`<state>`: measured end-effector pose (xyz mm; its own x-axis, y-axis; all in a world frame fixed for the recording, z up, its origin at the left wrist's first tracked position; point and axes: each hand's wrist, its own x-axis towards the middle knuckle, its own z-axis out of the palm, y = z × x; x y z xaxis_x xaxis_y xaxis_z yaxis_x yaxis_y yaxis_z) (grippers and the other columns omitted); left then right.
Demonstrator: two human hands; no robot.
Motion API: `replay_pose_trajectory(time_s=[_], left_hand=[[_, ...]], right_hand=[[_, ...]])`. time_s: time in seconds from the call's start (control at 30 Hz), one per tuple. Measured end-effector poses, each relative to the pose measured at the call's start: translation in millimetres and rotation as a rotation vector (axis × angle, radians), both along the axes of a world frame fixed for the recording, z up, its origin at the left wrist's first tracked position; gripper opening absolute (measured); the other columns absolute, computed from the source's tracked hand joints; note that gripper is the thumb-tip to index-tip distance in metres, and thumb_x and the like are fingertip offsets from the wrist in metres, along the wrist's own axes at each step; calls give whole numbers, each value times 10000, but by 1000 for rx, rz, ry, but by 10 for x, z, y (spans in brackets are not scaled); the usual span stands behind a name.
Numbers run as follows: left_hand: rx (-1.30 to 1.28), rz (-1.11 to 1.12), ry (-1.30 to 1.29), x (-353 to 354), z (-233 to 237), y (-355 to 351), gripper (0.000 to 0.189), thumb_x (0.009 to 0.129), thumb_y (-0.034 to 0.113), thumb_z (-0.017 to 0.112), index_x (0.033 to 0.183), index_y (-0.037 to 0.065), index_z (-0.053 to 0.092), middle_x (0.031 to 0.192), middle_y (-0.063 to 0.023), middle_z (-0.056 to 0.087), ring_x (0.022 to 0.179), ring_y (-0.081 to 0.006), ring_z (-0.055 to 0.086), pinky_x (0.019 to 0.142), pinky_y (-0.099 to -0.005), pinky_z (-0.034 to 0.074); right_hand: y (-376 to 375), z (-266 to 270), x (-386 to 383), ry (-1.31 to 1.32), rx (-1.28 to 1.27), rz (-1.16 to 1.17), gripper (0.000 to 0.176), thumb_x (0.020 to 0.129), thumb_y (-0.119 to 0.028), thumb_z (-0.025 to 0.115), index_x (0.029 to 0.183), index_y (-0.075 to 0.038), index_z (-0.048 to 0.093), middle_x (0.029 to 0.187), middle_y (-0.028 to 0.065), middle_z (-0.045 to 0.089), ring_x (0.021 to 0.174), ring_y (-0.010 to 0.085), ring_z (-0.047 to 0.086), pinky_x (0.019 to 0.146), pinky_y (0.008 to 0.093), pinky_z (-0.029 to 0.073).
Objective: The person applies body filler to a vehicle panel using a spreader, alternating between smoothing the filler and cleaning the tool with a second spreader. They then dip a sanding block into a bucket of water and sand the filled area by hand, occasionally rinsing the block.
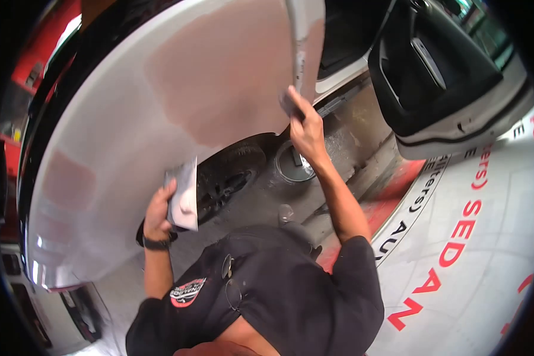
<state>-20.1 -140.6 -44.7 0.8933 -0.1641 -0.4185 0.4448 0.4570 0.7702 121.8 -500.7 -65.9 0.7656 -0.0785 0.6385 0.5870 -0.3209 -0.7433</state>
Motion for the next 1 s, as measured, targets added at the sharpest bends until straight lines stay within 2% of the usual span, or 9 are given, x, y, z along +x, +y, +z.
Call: replay_pose_trajectory(time_s=[0.07,0.1,0.2,0.3,0.57,0.67,0.77,0.87,1.0], left_hand=[[1,70,56,-143,-211,3,337,1031,265,595,1199,-25,629,1051,-104,726,893,-195,728,789,-345,606],[-18,91,60,-206,-305,12,336,1029,262,598,1200,-25,630,1057,-104,726,895,-196,728,797,-349,604],[-58,178,108,-338,-464,53,332,1023,253,611,1203,-25,632,1082,-102,724,915,-204,725,821,-358,599],[-77,221,123,-422,-445,21,334,1019,253,619,1209,-21,631,1095,-108,721,948,-214,720,839,-368,595],[-25,262,158,-461,-478,30,339,1008,258,640,1208,-15,634,1086,-107,723,938,-221,723,842,-380,591],[-53,241,174,-479,-522,71,378,1008,257,640,1277,-5,598,1155,-112,714,996,-237,716,880,-391,590],[-43,240,185,-483,-551,86,378,1005,256,644,1277,-2,599,1157,-109,714,1001,-237,715,882,-392,588],[-39,243,197,-469,-552,64,375,1006,256,643,1278,2,600,1158,-109,713,1001,-236,715,882,-393,588],[-16,221,184,-419,-533,33,372,1005,256,643,1273,2,603,1149,-107,714,996,-236,717,883,-395,588]], right_hand=[[40,55,233,285,370,-6,515,873,92,429,1358,23,588,1277,225,657,1121,284,667,964,364,513],[58,-93,486,218,355,-103,505,869,65,441,1347,24,597,1256,232,661,1101,297,669,967,367,509],[223,-96,879,61,337,-252,508,840,26,444,1320,40,612,1160,269,657,1047,380,656,975,397,491],[266,142,986,-10,216,-393,498,840,36,448,1312,61,606,1139,282,643,1043,418,641,977,428,493],[345,147,1298,-79,163,-471,482,845,53,470,1307,69,605,1148,268,631,1051,408,626,947,450,502],[385,246,1288,11,192,-465,485,841,37,506,1317,68,598,1130,241,618,1044,392,622,940,445,502],[488,275,1265,14,239,-438,511,827,21,544,1335,38,597,1097,216,604,1033,376,619,938,438,500],[578,193,1222,-88,182,-461,528,813,14,563,1339,6,607,1074,198,599,1014,364,627,921,424,508],[423,93,1172,-57,214,-412,506,809,46,527,1301,3,637,1112,226,636,1030,384,636,933,447,501]])
